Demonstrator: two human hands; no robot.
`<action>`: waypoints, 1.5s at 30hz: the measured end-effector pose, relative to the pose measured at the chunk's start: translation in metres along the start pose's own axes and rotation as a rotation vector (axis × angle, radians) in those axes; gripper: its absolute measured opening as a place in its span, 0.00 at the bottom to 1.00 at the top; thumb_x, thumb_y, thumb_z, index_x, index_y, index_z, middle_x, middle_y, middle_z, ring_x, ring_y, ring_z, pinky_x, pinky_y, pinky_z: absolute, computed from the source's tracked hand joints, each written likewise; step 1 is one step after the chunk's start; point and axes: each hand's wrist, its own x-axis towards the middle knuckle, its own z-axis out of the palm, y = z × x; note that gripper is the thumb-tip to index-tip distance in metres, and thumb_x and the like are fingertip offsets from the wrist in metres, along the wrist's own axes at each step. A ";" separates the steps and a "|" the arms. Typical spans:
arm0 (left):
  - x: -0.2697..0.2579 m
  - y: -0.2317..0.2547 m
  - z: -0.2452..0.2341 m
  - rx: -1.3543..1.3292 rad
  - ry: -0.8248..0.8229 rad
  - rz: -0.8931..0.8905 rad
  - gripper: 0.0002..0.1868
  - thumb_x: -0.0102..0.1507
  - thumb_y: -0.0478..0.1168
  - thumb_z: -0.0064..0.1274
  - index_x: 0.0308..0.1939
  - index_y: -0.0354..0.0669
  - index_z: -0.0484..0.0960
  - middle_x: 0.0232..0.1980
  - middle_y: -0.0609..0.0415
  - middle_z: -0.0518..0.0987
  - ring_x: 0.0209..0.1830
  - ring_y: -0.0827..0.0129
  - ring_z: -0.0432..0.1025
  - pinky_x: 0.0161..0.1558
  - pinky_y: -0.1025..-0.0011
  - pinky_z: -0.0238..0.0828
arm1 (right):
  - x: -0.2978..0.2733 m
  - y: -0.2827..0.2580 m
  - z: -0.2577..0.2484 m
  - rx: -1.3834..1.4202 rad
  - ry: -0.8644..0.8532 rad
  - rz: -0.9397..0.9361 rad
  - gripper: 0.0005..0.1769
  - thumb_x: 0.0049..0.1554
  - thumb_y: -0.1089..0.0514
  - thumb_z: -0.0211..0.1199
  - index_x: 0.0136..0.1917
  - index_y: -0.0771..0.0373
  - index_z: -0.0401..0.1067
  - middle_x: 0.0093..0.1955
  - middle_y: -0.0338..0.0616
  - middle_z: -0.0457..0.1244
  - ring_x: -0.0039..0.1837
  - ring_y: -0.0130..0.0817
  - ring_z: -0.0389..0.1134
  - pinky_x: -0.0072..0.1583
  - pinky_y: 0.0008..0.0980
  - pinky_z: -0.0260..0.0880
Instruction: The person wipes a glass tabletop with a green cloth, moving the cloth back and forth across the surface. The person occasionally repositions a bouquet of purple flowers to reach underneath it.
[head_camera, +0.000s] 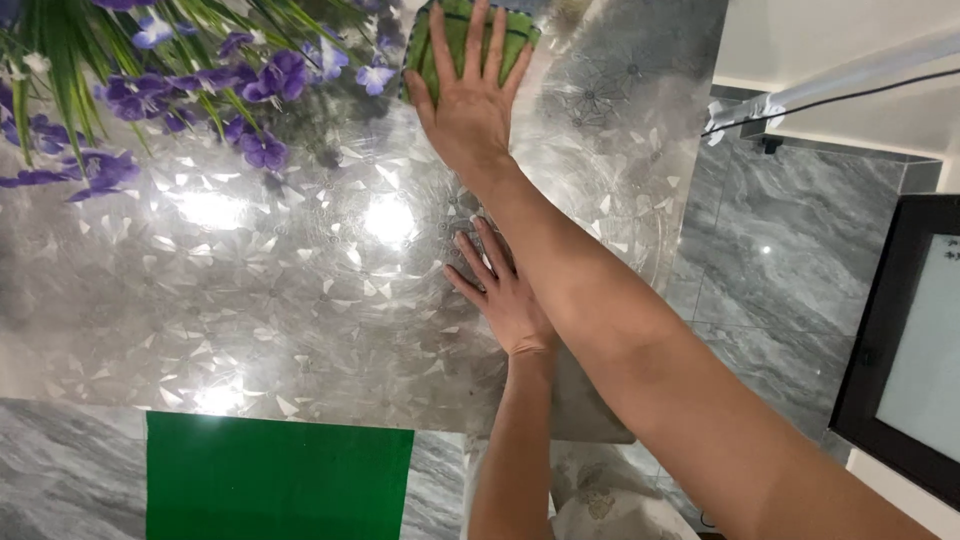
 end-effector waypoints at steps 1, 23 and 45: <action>-0.002 -0.002 0.001 0.001 0.000 0.003 0.35 0.80 0.52 0.37 0.88 0.45 0.50 0.90 0.44 0.42 0.89 0.37 0.38 0.83 0.26 0.33 | -0.006 0.004 -0.001 0.001 0.000 0.002 0.39 0.83 0.26 0.30 0.94 0.42 0.25 0.92 0.60 0.18 0.91 0.58 0.16 0.85 0.71 0.17; 0.003 -0.007 0.002 -0.059 0.056 0.043 0.34 0.79 0.50 0.35 0.89 0.51 0.50 0.91 0.43 0.45 0.90 0.39 0.37 0.83 0.30 0.26 | -0.082 0.192 -0.010 0.079 -0.053 -0.038 0.41 0.74 0.25 0.28 0.92 0.37 0.28 0.91 0.48 0.17 0.90 0.43 0.16 0.87 0.61 0.19; 0.020 -0.154 -0.021 -0.119 0.208 -0.153 0.35 0.78 0.63 0.38 0.86 0.57 0.64 0.89 0.37 0.47 0.88 0.31 0.37 0.80 0.24 0.29 | -0.097 0.125 0.028 0.069 0.196 0.330 0.41 0.78 0.28 0.34 0.93 0.48 0.33 0.92 0.63 0.26 0.91 0.63 0.23 0.83 0.74 0.17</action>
